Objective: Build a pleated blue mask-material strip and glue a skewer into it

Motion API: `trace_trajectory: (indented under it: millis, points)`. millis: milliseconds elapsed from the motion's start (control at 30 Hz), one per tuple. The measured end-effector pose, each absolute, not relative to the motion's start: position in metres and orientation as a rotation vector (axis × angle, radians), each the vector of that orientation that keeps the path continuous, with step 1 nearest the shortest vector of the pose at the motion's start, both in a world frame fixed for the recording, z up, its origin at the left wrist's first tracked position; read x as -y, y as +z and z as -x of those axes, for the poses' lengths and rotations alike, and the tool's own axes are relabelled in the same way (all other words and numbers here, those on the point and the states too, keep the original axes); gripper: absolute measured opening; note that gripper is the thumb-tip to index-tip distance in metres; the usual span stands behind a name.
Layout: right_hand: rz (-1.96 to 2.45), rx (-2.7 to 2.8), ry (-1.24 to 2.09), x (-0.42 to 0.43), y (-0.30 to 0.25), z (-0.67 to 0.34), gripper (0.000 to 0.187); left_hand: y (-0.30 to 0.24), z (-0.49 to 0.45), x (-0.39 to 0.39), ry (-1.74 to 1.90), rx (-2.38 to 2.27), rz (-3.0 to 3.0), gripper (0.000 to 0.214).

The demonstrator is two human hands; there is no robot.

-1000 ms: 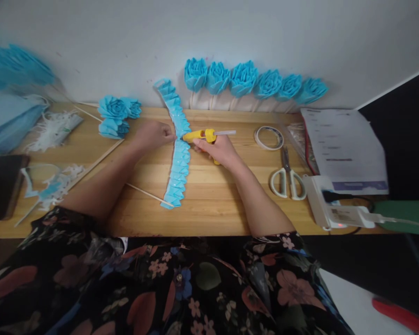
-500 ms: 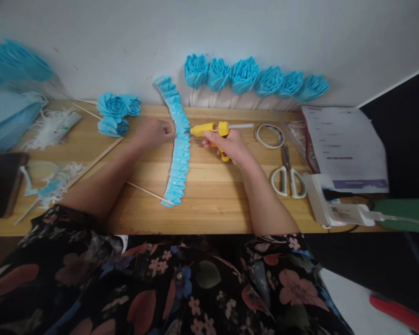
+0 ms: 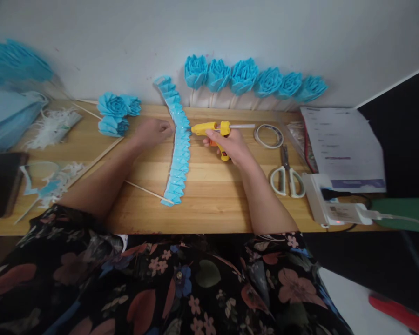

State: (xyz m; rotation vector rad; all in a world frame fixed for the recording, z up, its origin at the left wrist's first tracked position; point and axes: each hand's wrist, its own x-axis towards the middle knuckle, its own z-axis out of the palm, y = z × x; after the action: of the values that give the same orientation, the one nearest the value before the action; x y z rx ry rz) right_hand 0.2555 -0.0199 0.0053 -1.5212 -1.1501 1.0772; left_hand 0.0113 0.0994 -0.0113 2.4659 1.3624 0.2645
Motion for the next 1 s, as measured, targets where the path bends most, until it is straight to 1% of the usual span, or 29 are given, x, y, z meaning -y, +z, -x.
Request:
trace_trajectory:
  millis: [233, 633, 767, 1000]
  points:
    - [1.525, 1.107, 1.046, 0.016, 0.001, -0.257, 0.035, -0.006, -0.013, -0.096, 0.217, -1.428, -2.478, 0.039]
    - [1.501, 1.027, 1.039, 0.013, -0.009, -0.257, 0.028, 0.002, -0.017, -0.093, 0.039, -1.494, -2.496, 0.042]
    - [1.488, 1.028, 1.046, 0.013, -0.012, -0.256, 0.034, -0.003, -0.016, -0.095, 0.136, -1.489, -2.468, 0.043]
    - [1.497, 1.011, 1.018, -0.006, -0.009, -0.256, 0.048, -0.014, -0.014, -0.094, 0.468, -1.467, -2.293, 0.039]
